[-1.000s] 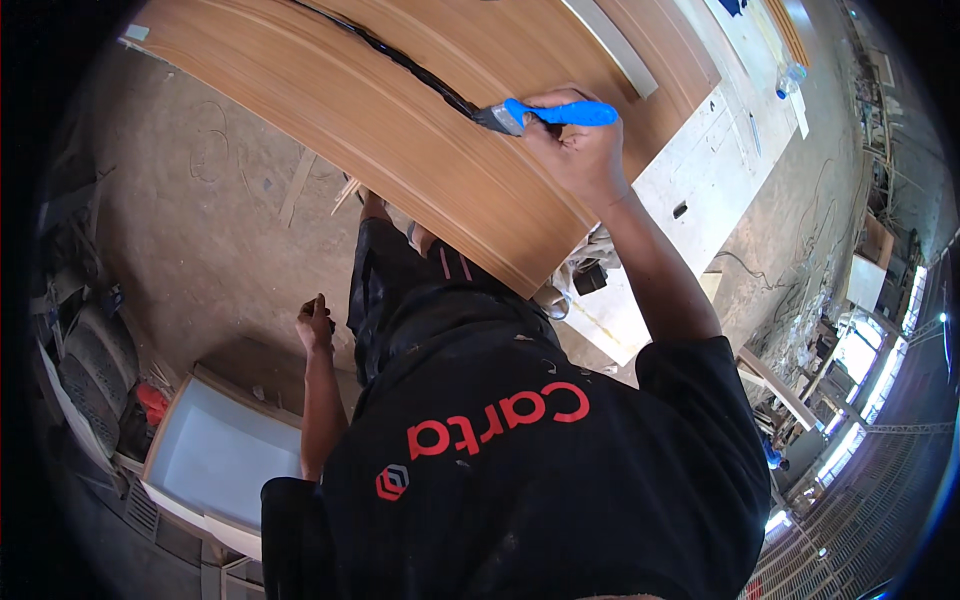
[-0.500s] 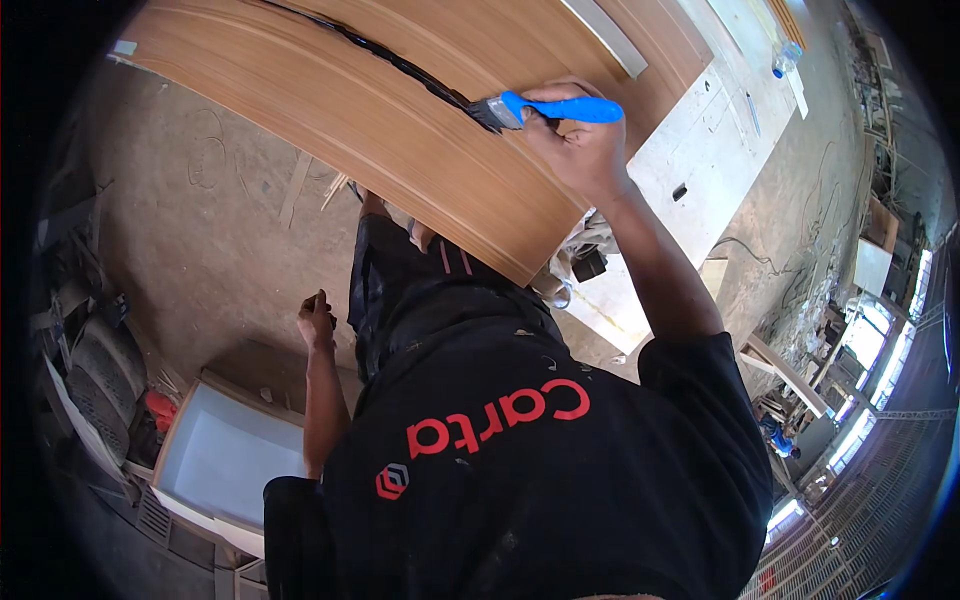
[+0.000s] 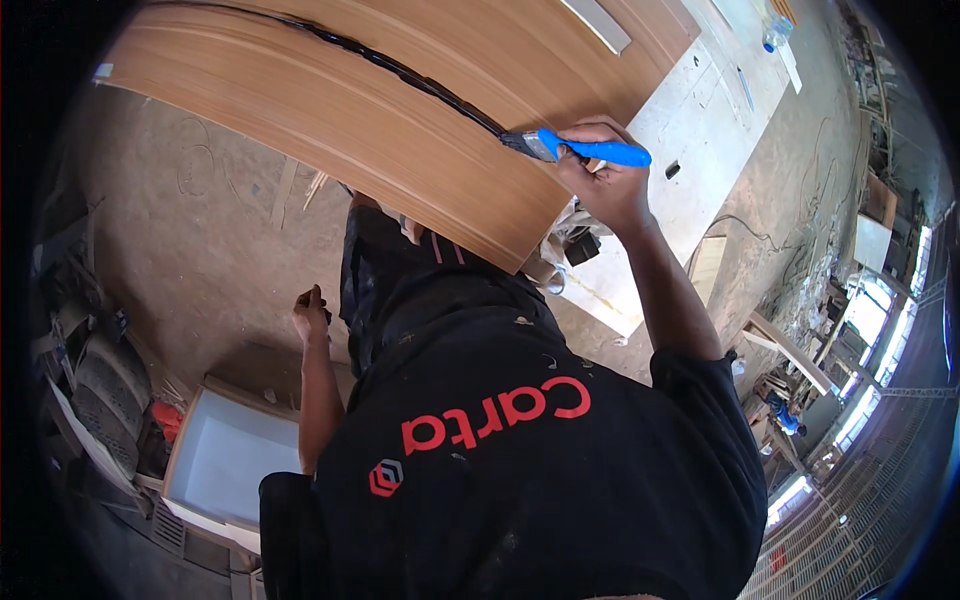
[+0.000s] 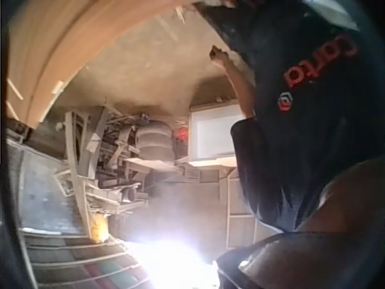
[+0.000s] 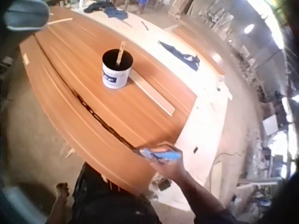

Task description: Applying black edge banding or trim strips to the edges of wooden boards using adhesive.

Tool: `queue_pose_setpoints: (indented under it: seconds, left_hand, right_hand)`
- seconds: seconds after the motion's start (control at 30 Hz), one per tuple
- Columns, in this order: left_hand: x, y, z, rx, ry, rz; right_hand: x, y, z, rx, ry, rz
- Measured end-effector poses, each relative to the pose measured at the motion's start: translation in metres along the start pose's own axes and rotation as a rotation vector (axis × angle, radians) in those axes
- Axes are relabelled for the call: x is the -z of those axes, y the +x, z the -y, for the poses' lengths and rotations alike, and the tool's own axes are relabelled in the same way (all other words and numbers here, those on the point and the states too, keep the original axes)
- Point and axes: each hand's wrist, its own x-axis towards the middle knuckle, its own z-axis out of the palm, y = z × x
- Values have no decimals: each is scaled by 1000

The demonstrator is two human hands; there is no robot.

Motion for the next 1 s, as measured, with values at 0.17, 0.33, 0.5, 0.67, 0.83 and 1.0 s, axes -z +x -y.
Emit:
queue_pose_setpoints:
  seconds: [0.17, 0.33, 0.5, 0.67, 0.83, 1.0]
  left_hand:
    - [-3, 2, -10, -20, 9, 9]
    - [-2, 8, -10, -36, 18, 10]
    - [-5, 14, -15, -52, 43, 27]
    - [-10, 25, -19, -46, 45, 51]
    - [-14, 35, -25, -53, 38, 56]
    - [-15, 43, -27, -61, 37, 63]
  right_hand:
    - [15, -20, 2, -20, 2, 6]
    - [29, -42, 3, -122, -2, 7]
    - [41, -61, 3, -130, -15, -19]
    - [51, -77, 7, -147, -41, -29]
    - [61, -89, 17, -243, -93, -30]
    - [69, -87, 24, -306, -135, 3]
